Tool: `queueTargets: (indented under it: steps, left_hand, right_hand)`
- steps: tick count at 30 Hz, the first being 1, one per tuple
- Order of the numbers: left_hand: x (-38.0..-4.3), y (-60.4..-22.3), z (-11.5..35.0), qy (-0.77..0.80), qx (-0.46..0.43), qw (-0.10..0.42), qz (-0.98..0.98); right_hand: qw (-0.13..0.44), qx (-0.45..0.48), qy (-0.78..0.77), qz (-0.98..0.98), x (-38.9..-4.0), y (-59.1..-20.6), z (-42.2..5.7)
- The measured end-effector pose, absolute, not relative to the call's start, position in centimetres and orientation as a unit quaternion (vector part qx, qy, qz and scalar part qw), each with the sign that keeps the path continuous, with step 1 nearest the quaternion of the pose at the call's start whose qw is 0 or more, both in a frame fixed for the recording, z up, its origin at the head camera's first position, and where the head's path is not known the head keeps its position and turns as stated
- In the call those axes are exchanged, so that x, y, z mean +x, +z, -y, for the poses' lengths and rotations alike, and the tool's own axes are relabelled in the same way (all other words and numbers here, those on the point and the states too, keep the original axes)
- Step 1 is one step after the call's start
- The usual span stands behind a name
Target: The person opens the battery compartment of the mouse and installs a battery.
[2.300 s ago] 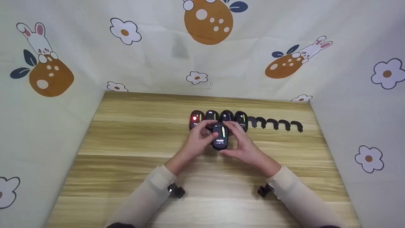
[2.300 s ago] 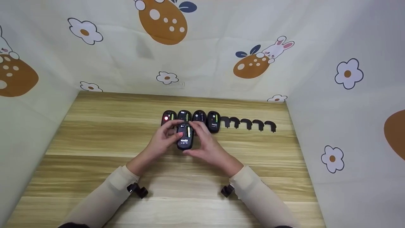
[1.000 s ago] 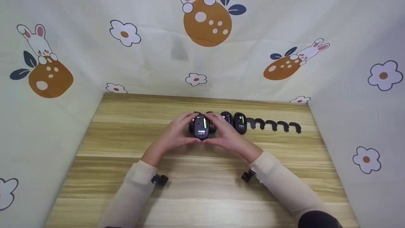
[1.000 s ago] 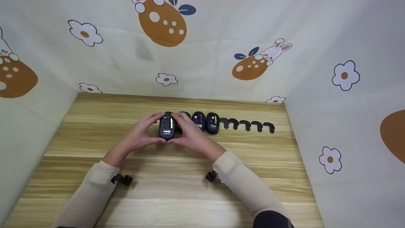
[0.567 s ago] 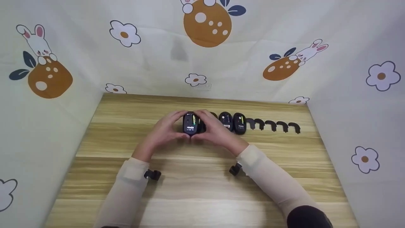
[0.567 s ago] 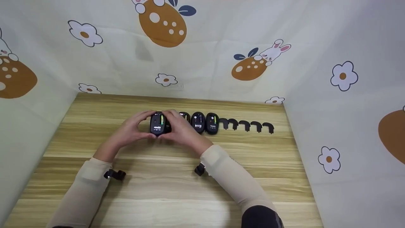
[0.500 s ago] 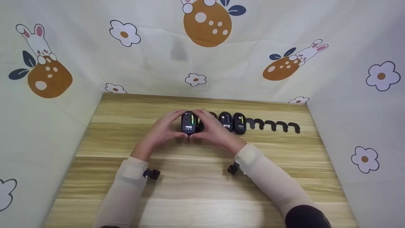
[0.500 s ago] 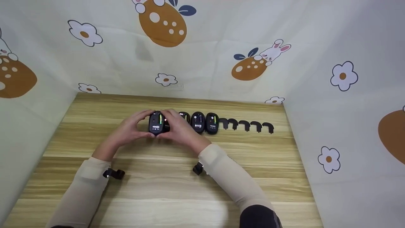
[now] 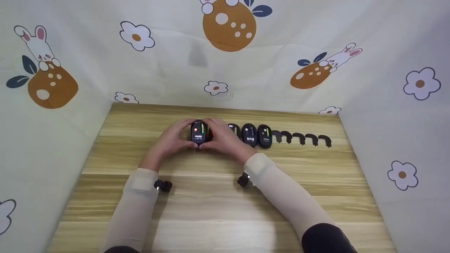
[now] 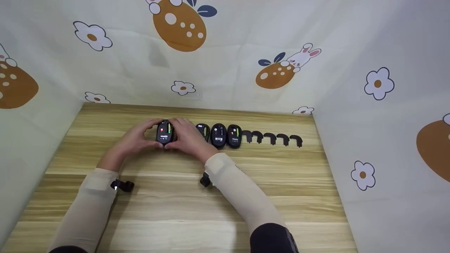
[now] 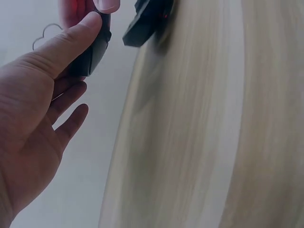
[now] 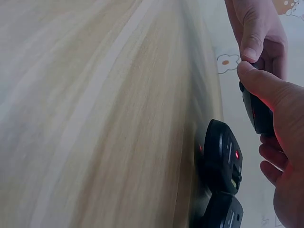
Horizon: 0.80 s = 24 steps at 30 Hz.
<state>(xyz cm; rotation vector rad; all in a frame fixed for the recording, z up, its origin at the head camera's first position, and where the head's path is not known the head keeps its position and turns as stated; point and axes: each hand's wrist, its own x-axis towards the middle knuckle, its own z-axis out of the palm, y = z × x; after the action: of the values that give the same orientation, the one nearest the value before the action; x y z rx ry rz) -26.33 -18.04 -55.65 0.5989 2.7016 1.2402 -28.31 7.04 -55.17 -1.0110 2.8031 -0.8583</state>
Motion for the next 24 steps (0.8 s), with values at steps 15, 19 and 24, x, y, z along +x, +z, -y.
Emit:
queueTargets:
  steps: [15,19,24]
  left_hand:
    - [-27.9,-57.0,18.7,0.398,0.190,0.076,-0.894]
    - [-28.0,-57.4,18.8,0.396,0.186,0.081,-0.895]
    - [-28.1,-57.8,18.8,0.396,0.193,0.084,-0.894]
  right_hand:
    - [0.015,-0.334,-0.222,-0.916,-29.9,-56.4,-5.6]
    - [0.024,-0.332,-0.206,-0.920,-30.0,-56.6,-5.3]
    - [0.034,-0.326,-0.171,-0.929,-30.0,-56.7,-4.9]
